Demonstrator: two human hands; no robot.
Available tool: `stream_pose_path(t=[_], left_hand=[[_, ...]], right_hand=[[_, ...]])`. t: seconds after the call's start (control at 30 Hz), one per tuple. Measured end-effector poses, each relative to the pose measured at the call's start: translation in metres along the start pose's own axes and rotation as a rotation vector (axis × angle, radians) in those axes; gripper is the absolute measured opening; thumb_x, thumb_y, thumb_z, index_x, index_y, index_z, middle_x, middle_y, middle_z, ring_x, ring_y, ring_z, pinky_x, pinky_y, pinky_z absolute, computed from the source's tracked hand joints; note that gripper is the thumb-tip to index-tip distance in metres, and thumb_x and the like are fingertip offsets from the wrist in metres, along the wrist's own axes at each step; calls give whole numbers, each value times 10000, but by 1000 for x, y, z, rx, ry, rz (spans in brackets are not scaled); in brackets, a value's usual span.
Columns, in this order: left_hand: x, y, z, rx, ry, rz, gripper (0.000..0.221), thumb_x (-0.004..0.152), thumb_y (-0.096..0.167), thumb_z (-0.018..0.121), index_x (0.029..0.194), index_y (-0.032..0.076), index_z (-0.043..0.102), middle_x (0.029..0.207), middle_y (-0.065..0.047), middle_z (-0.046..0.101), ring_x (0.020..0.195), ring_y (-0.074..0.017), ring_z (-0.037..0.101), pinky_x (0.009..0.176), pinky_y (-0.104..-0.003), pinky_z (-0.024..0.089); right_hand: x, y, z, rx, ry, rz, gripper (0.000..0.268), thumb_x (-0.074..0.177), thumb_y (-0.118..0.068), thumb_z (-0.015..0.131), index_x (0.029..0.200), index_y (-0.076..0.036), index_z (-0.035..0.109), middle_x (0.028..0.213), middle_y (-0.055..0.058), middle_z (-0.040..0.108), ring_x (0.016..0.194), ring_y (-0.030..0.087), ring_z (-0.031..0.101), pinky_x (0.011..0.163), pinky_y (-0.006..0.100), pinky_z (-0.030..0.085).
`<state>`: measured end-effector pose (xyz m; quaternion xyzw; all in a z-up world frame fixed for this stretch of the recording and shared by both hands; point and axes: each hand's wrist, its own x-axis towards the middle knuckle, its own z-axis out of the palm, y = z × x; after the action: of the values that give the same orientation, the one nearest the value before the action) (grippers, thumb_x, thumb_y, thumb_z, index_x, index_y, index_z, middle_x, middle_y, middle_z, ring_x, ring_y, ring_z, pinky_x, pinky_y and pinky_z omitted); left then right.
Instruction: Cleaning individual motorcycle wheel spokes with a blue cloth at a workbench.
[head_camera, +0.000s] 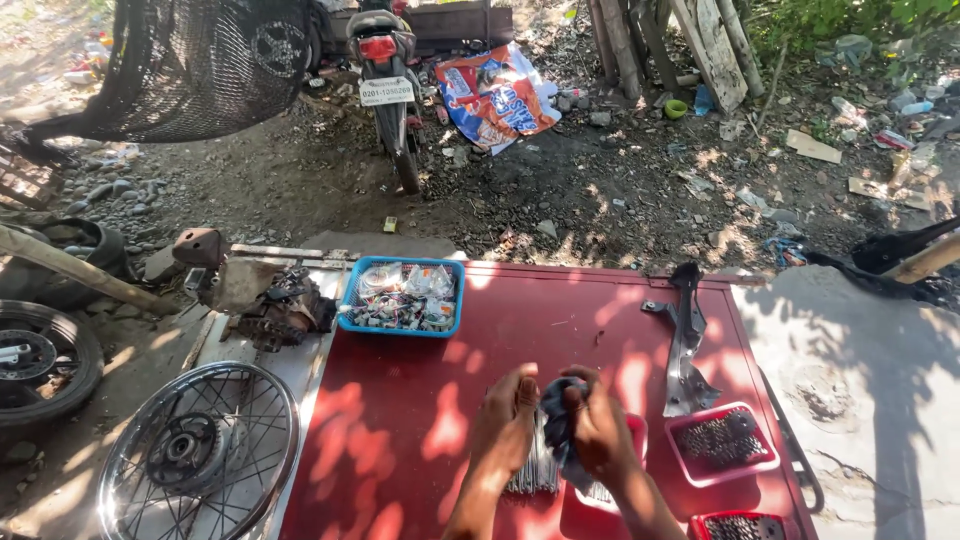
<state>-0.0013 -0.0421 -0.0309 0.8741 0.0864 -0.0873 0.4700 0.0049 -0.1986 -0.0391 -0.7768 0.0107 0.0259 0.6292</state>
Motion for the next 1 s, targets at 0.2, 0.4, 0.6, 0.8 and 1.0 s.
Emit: stream_pose_path(t=[0.2, 0.4, 0.6, 0.8, 1.0], left_hand=[[19, -14, 13, -447, 136, 135, 254, 953, 271, 658, 1111, 114, 778, 882, -6, 720, 731, -114, 617, 634, -268, 514], [39, -47, 9, -1062, 133, 205, 147, 941, -57, 639, 930, -23, 782, 839, -120, 768, 630, -79, 577, 502, -197, 429], [23, -27, -3, -985, 48, 94, 251, 1010, 121, 642, 889, -59, 768, 597, -32, 541, 459, -65, 389, 390, -220, 299], [23, -31, 8, -1079, 114, -57, 230, 995, 135, 664, 943, -60, 774, 657, -72, 598, 493, -105, 476, 370, -247, 335], [34, -48, 0, -1159, 223, -100, 193, 997, 67, 611, 1080, -78, 708, 901, -188, 719, 655, -219, 657, 450, -286, 448]], right_hand=[[-8, 9, -5, 2, -351, 10, 281, 994, -286, 590, 883, -55, 706, 624, 18, 640, 511, 129, 500, 472, 318, 423], [18, 9, -43, -344, -416, -58, 229, 837, -69, 594, 976, -68, 777, 850, 56, 831, 615, 163, 724, 583, 292, 603], [18, -2, -61, -245, -238, 53, 149, 866, -149, 749, 815, -14, 789, 639, 28, 741, 524, 125, 581, 538, 286, 518], [27, 10, -83, -190, -154, 66, 165, 842, -126, 770, 860, 33, 811, 664, 70, 792, 538, 132, 648, 528, 284, 548], [48, 49, -92, 49, 272, 122, 361, 1020, -266, 627, 1000, 84, 714, 782, 158, 701, 610, 202, 598, 586, 305, 484]])
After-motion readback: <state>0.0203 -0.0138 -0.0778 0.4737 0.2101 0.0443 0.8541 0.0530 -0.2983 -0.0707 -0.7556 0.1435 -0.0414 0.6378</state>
